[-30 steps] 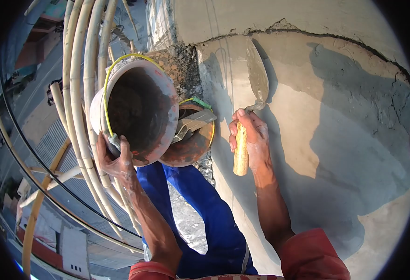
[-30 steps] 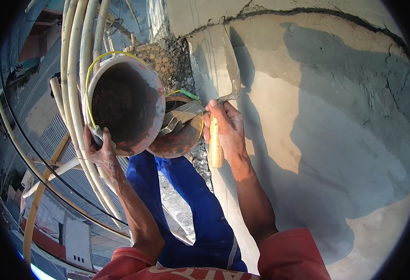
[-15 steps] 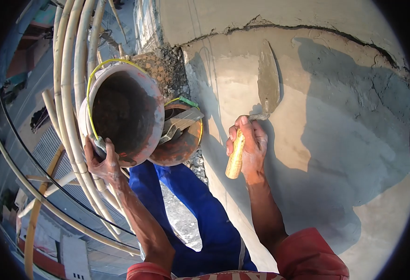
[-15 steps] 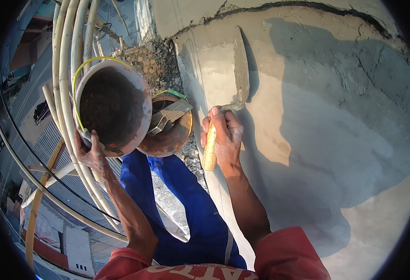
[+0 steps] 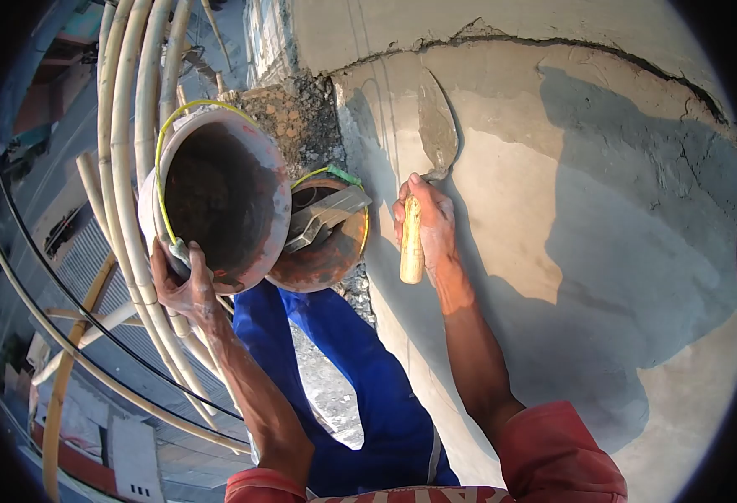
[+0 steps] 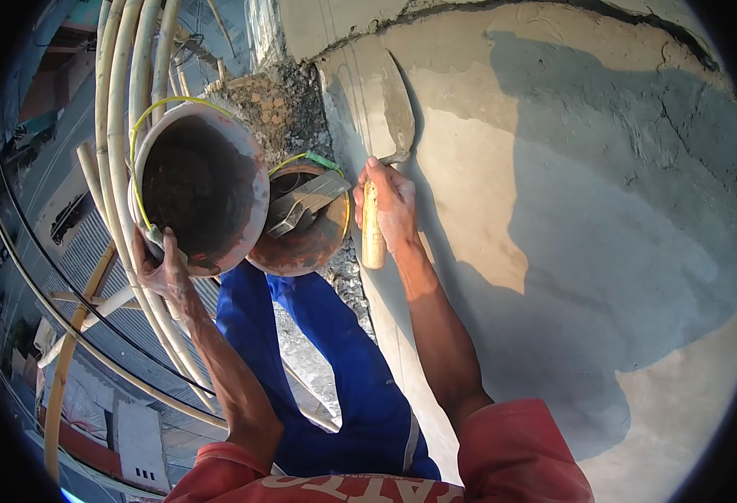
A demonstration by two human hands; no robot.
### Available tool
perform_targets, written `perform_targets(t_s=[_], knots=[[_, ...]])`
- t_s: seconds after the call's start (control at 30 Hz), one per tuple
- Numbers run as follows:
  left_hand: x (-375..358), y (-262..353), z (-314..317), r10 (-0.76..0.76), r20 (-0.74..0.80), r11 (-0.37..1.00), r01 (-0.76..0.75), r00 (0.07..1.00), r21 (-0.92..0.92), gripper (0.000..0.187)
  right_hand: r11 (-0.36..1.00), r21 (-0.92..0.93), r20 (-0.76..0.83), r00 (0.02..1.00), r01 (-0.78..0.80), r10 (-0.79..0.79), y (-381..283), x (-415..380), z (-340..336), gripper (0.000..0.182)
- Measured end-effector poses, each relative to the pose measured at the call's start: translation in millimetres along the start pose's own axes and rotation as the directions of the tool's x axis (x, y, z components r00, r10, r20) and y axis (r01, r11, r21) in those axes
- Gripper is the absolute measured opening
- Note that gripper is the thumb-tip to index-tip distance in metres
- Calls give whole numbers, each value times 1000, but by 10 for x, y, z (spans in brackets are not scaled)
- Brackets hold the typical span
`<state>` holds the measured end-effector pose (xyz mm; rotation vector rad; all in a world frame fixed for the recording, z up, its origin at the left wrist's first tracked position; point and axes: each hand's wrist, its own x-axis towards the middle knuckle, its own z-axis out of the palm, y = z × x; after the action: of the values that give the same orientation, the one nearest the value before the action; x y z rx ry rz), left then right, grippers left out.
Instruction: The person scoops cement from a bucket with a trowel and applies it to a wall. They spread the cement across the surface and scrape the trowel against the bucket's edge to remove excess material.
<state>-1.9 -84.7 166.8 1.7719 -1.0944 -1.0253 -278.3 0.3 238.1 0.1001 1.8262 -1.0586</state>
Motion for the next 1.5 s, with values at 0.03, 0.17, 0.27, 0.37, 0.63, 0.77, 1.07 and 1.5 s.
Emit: perform_targets(t_s=[0.03,0.17,0.27,0.37,0.63,0.77,1.07,1.5], knots=[[2,12,3,-3,11,1000,3,1000,-12,48,997,-40,-2,998,60,-60,-13,49,-73,37],[5,-13,-21,-13,26,1000,13,1000,-15,47,986,-14,-72,983,168,-169,-7,-305,-100,39],[-9,-35,5,-12,-2,1000,12,1000,-25,47,986,-41,-45,986,160,-162,-11,-455,-75,40],[9,-22,12,-6,14,998,7,1000,-56,48,992,-122,-15,999,37,-39,9,-263,26,39],[-7,48,3,-13,33,1000,14,999,-6,47,990,-113,-42,995,80,-86,-43,228,74,36],[-7,50,-5,13,20,1000,-13,1000,13,47,987,-77,-71,987,142,-147,-229,-17,83,36],[19,399,-28,61,110,997,-65,992,29,47,990,-82,-117,986,112,-121,-700,-674,-45,35],[93,830,-111,111,234,988,-132,966,78,43,972,-71,-187,955,222,-232,-1062,-1378,-35,38]])
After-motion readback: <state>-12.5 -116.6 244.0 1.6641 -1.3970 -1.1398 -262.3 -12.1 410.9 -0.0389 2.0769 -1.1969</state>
